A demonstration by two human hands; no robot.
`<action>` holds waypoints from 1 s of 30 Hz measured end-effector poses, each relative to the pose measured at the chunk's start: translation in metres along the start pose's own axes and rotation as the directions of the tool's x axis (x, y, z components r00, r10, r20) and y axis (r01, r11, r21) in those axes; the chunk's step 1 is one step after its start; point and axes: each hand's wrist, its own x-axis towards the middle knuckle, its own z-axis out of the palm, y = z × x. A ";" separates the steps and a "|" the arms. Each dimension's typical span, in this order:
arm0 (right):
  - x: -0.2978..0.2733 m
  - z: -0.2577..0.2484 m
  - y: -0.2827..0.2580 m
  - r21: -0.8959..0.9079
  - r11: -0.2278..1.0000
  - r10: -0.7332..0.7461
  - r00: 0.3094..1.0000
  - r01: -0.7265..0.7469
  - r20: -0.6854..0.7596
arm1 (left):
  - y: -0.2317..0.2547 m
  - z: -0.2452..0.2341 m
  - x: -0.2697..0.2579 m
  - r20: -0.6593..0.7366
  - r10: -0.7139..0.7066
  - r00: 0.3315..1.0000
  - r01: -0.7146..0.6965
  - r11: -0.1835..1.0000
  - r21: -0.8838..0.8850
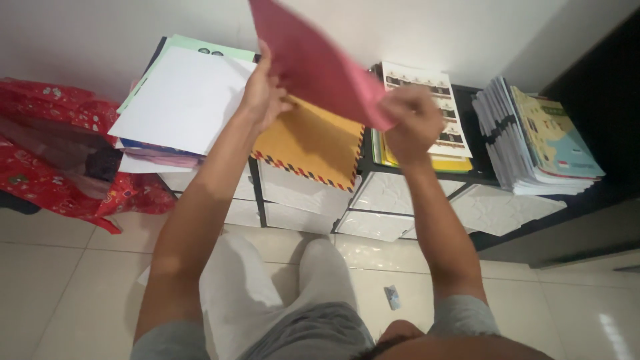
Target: Organizing various papers, books, and folders on a low shelf.
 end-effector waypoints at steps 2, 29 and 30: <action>0.005 0.008 -0.034 0.040 0.996 -0.084 0.988 0.080 0.127 | 0.003 -0.004 -0.009 0.110 0.019 0.994 -0.005 0.992 -0.126; -0.082 0.038 0.036 0.213 0.059 0.718 0.190 -0.975 0.669 | -0.027 -0.041 -0.006 0.052 0.261 0.964 -0.253 0.834 0.490; -0.085 0.040 0.041 0.228 0.044 0.721 0.189 -0.973 0.667 | -0.024 -0.039 -0.003 0.003 0.295 0.956 -0.237 0.763 0.601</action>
